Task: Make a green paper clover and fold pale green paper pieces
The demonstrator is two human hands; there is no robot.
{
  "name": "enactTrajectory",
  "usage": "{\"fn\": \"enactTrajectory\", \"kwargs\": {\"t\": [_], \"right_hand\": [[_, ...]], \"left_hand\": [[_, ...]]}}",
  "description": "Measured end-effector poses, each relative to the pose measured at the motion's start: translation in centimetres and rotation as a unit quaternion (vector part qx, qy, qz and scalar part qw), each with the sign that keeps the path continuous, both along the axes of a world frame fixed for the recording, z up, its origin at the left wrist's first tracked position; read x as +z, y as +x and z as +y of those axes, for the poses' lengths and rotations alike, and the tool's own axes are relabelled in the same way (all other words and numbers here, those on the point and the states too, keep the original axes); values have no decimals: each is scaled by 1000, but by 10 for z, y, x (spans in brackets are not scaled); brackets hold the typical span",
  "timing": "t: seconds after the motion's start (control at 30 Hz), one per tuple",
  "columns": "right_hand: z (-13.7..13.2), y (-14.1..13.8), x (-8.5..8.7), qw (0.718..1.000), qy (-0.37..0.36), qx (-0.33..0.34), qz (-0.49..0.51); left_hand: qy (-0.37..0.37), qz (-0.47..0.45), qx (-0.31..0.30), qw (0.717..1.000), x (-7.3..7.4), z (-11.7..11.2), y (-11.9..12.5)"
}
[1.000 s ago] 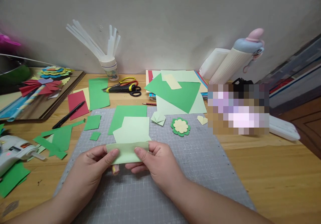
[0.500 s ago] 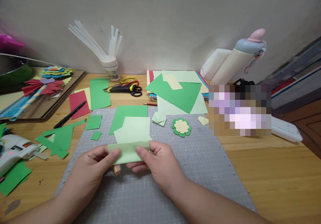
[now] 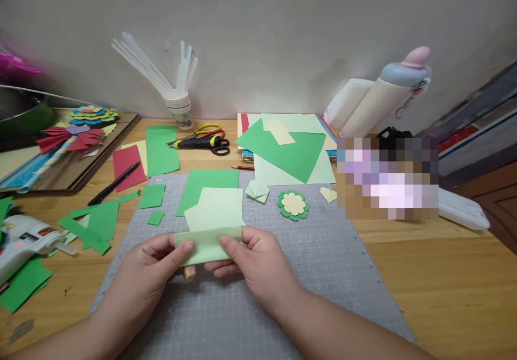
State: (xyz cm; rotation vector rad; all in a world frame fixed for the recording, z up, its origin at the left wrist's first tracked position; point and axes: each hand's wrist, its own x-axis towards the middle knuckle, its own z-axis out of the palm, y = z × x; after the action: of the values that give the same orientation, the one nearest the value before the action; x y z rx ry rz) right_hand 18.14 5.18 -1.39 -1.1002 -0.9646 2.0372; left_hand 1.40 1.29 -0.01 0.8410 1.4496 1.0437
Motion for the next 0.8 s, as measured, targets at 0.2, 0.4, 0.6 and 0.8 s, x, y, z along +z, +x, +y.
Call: {"fn": "enactTrajectory", "kwargs": {"t": [0.2,0.4,0.6,0.8], "right_hand": [[0,0,2,1000,-8,-2,-12],[1,-1,3,1000,-6,0,-18],[1,0,2,1000,-8,0,-20],[0,-1,3,1000,-5,4,-20]], "left_hand": [[-4,-9,9,1000,1,0,1],[-5,1,10,1000,1,1,1],[0,-2,1,1000,1,0,1],[-1,-7,-3,1000,1,0,1]]}}
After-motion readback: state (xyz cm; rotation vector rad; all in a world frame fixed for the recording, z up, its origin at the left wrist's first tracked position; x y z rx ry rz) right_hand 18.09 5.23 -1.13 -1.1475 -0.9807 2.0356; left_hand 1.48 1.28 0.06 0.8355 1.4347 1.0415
